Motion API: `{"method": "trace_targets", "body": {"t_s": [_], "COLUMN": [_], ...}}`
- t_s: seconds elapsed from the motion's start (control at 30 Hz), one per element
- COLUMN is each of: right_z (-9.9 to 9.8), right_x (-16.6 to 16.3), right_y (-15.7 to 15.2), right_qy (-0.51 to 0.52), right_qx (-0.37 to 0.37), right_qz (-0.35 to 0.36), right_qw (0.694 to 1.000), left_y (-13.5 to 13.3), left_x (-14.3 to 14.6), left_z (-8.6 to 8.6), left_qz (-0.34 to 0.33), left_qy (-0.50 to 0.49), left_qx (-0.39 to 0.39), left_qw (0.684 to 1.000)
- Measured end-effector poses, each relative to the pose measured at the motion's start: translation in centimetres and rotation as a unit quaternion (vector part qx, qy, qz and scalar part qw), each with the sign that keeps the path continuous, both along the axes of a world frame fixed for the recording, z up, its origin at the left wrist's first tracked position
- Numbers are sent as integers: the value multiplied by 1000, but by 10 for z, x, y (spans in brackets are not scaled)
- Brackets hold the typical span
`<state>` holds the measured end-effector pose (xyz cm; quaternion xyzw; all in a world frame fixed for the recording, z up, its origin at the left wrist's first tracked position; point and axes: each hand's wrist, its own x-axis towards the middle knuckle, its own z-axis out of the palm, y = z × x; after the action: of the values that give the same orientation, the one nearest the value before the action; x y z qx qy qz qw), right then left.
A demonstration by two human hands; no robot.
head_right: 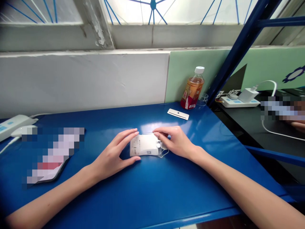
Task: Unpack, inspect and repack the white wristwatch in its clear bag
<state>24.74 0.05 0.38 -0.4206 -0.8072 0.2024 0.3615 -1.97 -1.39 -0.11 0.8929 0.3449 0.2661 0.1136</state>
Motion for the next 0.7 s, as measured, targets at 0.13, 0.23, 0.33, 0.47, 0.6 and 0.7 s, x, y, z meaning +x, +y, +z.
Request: {"method": "trace_targets", "body": {"t_s": [0.13, 0.23, 0.33, 0.47, 0.6, 0.7], "right_z": [-6, -3, 0, -2, -3, 0], "right_x": [4, 9, 13, 14, 13, 12], "right_y": [3, 6, 8, 7, 4, 1], "right_qy": [-100, -130, -152, -201, -239, -270], "right_qx": [67, 98, 93, 51, 19, 8], "right_qz": [7, 23, 102, 152, 150, 142], "right_qw": [993, 986, 979, 966, 959, 952], "left_y": [3, 4, 5, 6, 6, 7], "left_x": [-1, -1, -1, -1, 1, 1], "left_z": [-3, -4, -4, -4, -2, -2], "left_qz": [5, 5, 16, 26, 35, 40], "left_qy": [39, 67, 85, 100, 106, 109], "left_qx": [-33, -43, -46, -45, -48, -54], "left_qw": [999, 997, 995, 994, 993, 992]}}
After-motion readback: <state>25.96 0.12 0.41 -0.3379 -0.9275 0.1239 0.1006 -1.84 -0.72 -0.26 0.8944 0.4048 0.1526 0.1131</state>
